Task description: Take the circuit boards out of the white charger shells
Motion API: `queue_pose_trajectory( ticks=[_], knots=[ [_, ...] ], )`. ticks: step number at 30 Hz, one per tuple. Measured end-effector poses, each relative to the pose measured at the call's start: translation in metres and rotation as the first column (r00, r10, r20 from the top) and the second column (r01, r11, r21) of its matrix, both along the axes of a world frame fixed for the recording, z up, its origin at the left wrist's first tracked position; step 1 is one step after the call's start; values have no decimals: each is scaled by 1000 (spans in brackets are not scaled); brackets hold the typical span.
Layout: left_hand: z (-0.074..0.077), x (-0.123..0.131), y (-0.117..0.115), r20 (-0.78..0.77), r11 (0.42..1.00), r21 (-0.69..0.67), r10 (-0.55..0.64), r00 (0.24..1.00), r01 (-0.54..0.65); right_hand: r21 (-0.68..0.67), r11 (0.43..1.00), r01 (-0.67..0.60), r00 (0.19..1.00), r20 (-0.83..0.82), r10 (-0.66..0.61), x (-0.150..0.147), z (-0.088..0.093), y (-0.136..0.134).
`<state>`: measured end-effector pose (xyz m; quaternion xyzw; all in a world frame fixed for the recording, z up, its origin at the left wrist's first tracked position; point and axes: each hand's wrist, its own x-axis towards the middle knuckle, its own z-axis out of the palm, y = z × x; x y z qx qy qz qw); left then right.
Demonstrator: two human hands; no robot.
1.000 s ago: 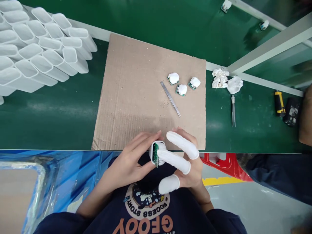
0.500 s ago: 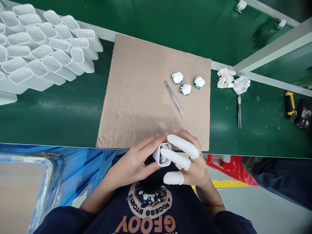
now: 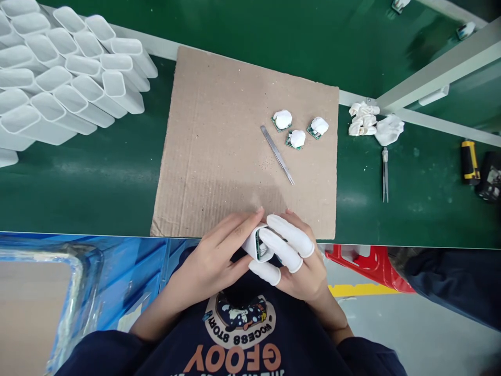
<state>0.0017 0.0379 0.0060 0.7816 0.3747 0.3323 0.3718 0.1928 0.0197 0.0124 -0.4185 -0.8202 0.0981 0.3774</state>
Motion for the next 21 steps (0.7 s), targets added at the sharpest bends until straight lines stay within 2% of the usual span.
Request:
queue_pose_trajectory(
  ticks=[5,11,21],
  knots=[
    [-7,2,-1,-5,1000,-14,-18,1000,18,-150,989,10,1000,-26,-14,-3,3,4],
    [-10,4,-3,103,993,-118,-11,995,23,-79,997,13,985,-168,-26,-5,-10,0],
    [-5,-1,0,80,987,-133,-84,993,94,-59,998,-21,988,-153,12,-6,-12,2]
  ],
)
